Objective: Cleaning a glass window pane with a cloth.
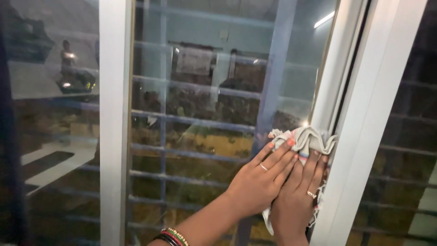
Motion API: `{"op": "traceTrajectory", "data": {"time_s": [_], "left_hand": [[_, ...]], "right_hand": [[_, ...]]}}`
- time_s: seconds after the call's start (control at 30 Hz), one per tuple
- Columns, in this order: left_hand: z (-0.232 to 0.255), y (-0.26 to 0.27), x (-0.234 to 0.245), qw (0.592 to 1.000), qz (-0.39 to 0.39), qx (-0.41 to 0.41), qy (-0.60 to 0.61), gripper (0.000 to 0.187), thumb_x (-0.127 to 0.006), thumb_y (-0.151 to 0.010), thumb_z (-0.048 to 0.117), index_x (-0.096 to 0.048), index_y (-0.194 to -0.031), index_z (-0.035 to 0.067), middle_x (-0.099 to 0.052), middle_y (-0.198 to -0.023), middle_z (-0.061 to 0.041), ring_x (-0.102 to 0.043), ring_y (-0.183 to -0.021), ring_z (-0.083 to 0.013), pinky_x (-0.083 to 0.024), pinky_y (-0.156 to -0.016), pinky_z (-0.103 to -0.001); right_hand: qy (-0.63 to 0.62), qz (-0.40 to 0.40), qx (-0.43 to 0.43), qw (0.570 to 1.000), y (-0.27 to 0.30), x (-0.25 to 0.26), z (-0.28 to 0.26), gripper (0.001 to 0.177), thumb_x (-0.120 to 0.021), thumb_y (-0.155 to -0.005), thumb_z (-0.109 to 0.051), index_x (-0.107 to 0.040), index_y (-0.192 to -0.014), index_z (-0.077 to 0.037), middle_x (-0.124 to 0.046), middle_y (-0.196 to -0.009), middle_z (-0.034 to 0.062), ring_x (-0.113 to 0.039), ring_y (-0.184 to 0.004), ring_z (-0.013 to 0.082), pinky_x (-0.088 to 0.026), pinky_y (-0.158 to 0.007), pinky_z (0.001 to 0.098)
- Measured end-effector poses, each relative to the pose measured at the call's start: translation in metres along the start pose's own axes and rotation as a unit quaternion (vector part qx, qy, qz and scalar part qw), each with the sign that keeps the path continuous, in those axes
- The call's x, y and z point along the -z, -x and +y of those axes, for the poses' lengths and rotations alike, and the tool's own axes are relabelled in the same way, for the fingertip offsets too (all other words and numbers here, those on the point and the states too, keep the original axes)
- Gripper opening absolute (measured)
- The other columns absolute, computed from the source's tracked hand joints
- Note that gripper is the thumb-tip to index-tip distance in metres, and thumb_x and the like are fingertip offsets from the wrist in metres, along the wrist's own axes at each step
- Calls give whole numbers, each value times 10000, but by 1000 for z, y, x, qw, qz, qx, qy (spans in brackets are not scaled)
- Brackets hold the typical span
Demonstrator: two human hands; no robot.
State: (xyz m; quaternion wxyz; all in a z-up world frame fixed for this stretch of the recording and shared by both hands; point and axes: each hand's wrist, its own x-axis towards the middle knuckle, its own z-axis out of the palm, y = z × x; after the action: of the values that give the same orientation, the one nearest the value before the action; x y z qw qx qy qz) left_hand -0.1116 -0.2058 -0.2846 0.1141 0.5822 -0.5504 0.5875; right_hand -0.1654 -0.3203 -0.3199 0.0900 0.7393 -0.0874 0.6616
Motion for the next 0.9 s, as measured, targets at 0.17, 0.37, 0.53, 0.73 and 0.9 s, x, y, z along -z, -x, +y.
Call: {"op": "traceTrajectory", "data": {"time_s": [0.17, 0.37, 0.53, 0.73, 0.9], "left_hand": [[37, 54, -15, 999, -34, 10, 13, 493, -538, -956, 173, -624, -1379, -65, -567, -1520, -168, -406, -1543, -300, -258, -1317, -493], [85, 125, -41, 998, -51, 34, 6, 441, -558, -982, 174, -665, -1370, -6, -596, -1516, -94, -445, -1531, -232, -265, -1331, -472], [128, 183, -53, 994, -96, 56, 0, 393, -573, -999, 167, -675, -1363, 61, -586, -1529, -44, -430, -1533, -197, -260, -1337, -472], [169, 225, -49, 984, -165, 67, -20, 418, -583, -988, 182, -655, -1387, 85, -548, -1542, -25, -366, -1564, -174, -233, -1340, -478], [204, 261, -46, 972, -221, 76, -39, 427, -560, -980, 227, -643, -1383, 116, -546, -1549, -7, -327, -1562, -143, -214, -1320, -468]], "right_hand": [[-59, -22, -18, 998, 70, 0, -3, 522, -591, -928, -34, -443, -1397, 139, -314, -1591, 355, -249, -1524, 546, -250, -1239, 638], [-56, -69, -39, 995, 163, -15, 2, 497, -608, -972, -59, -424, -1407, 93, -316, -1598, 321, -267, -1520, 512, -257, -1255, 638], [-71, -111, -33, 991, 240, -11, 1, 510, -609, -986, -51, -400, -1422, 110, -285, -1611, 335, -261, -1516, 520, -250, -1268, 672], [-73, -153, -13, 985, 313, -12, 2, 558, -606, -976, -85, -389, -1424, 167, -272, -1565, 407, -262, -1460, 573, -227, -1232, 697], [-94, -212, -52, 971, 370, 0, -4, 555, -618, -902, -74, -449, -1381, 150, -340, -1520, 394, -321, -1420, 563, -280, -1207, 653]]}}
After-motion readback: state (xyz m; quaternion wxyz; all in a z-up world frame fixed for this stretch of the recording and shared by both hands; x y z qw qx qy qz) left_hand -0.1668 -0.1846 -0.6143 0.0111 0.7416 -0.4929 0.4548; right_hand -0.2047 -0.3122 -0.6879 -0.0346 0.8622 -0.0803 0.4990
